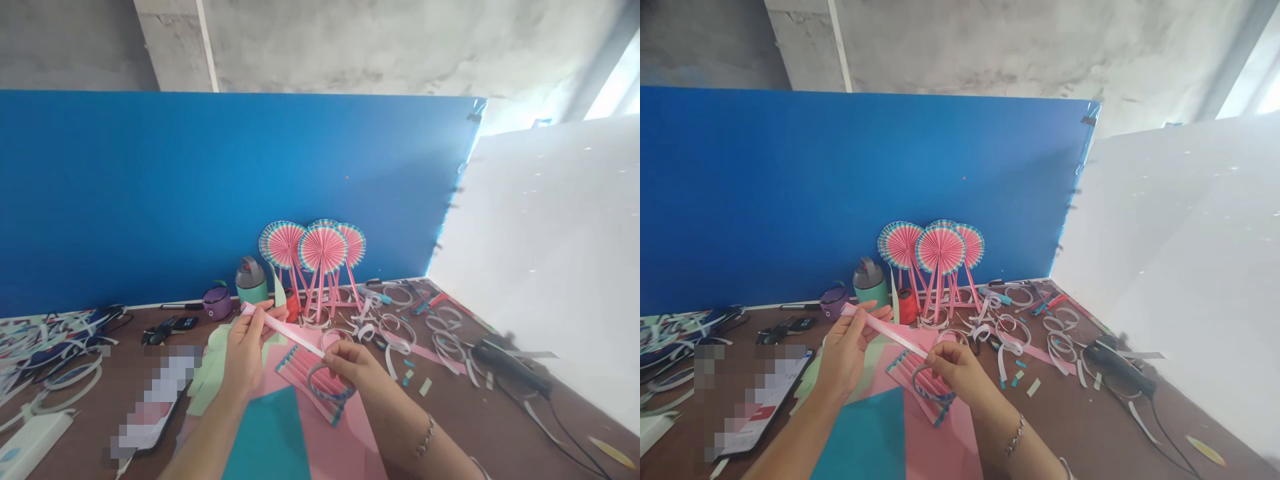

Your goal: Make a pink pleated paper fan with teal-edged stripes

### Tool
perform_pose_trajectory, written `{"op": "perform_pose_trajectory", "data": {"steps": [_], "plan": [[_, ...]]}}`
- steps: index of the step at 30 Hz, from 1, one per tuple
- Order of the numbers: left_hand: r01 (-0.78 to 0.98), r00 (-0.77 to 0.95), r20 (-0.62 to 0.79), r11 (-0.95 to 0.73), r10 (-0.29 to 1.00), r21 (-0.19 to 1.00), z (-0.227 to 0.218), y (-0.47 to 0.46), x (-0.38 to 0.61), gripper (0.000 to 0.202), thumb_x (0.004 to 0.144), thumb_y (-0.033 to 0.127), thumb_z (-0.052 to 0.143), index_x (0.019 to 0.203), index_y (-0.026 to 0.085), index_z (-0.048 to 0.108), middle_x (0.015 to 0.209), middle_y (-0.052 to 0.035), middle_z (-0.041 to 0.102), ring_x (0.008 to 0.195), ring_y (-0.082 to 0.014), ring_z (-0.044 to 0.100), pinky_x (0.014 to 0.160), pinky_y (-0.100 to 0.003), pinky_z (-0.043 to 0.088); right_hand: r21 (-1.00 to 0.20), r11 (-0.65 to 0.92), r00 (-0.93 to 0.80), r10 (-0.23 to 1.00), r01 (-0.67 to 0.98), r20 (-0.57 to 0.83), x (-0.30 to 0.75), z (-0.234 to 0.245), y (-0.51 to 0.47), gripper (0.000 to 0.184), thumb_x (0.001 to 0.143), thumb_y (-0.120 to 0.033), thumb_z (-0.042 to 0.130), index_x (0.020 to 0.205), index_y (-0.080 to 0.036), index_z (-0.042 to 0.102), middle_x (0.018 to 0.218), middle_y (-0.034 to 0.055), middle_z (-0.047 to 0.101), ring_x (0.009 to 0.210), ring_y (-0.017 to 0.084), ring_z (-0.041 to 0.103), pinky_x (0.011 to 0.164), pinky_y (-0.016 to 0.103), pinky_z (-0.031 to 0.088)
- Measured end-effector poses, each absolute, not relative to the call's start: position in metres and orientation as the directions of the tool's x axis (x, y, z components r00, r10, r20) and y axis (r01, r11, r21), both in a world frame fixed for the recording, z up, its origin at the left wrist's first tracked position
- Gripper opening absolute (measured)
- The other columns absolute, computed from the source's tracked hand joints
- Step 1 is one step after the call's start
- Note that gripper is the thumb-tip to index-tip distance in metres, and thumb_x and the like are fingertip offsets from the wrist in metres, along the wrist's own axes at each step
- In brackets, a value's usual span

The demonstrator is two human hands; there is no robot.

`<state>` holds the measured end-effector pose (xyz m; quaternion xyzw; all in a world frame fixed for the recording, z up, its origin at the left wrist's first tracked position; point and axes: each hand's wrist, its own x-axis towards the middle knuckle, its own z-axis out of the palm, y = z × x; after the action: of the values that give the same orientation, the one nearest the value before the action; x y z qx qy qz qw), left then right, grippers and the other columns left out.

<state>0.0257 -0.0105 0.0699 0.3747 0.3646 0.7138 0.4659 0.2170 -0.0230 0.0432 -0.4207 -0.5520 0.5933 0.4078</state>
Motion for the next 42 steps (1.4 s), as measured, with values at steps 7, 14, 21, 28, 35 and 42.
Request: {"op": "perform_pose_trajectory", "data": {"steps": [7,14,21,28,35,42], "plan": [[-0.353,-0.214,0.270,-0.332,0.939,0.875,0.075,-0.017,0.023,0.034,0.077,0.045,0.064,0.094,0.015,0.063,0.081,-0.0081,0.074,0.087,-0.0239,0.068,0.079,-0.036,0.052,-0.991,-0.131,-0.360,0.924,0.030,-0.133,0.216,0.045,-0.026,0.035,0.066,-0.051,0.066,0.065,-0.017,0.056,0.046,-0.0057,0.045,0.040,0.007,0.040,0.039,0.019,0.027],[-0.187,-0.196,0.400,-0.435,0.895,0.881,0.078,-0.025,0.019,0.030,0.083,0.042,0.057,0.095,0.015,0.064,0.089,-0.0085,0.073,0.090,-0.0242,0.067,0.082,-0.035,0.051,-0.992,-0.111,-0.263,0.957,0.061,-0.123,0.214,0.036,-0.022,0.042,0.061,-0.057,0.069,0.072,-0.017,0.064,0.043,-0.0091,0.032,0.037,0.004,0.023,0.038,0.021,0.019],[0.063,-0.223,0.451,-0.449,0.864,0.891,0.081,-0.025,0.013,0.032,0.086,0.043,0.052,0.097,0.016,0.067,0.096,-0.0086,0.072,0.096,-0.0240,0.064,0.088,-0.033,0.047,-1.000,-0.025,-0.211,0.977,0.006,-0.026,0.215,0.040,-0.024,0.055,0.058,-0.051,0.074,0.104,-0.022,0.068,0.067,-0.0034,0.047,0.052,0.007,0.035,0.051,0.023,0.031],[0.072,-0.239,0.451,-0.447,0.860,0.891,0.081,-0.026,0.012,0.035,0.086,0.044,0.052,0.099,0.015,0.067,0.096,-0.0102,0.071,0.097,-0.0256,0.063,0.091,-0.037,0.044,-0.957,0.074,-0.154,0.988,0.279,0.032,0.218,0.042,-0.030,0.043,0.079,-0.055,0.053,0.102,-0.020,0.065,0.086,0.0041,0.058,0.074,0.017,0.050,0.072,0.029,0.040],[0.009,-0.294,0.402,-0.418,0.867,0.908,0.076,-0.019,0.016,0.037,0.084,0.046,0.053,0.101,0.015,0.064,0.096,-0.0098,0.071,0.093,-0.0250,0.065,0.087,-0.036,0.048,-0.891,0.179,-0.138,0.982,0.418,0.132,0.222,0.044,-0.031,0.042,0.091,-0.052,0.031,0.106,-0.023,0.058,0.087,0.0049,0.062,0.079,0.020,0.055,0.069,0.030,0.038],[-0.039,-0.301,0.341,-0.369,0.890,0.929,0.077,-0.020,0.025,0.035,0.084,0.045,0.054,0.098,0.014,0.064,0.099,-0.0108,0.070,0.094,-0.0236,0.065,0.086,-0.035,0.049,-0.850,0.114,-0.107,0.992,0.515,0.069,0.225,0.045,-0.028,0.041,0.090,-0.049,0.031,0.094,-0.023,0.062,0.055,-0.0004,0.054,0.058,0.018,0.053,0.058,0.027,0.035]]}}
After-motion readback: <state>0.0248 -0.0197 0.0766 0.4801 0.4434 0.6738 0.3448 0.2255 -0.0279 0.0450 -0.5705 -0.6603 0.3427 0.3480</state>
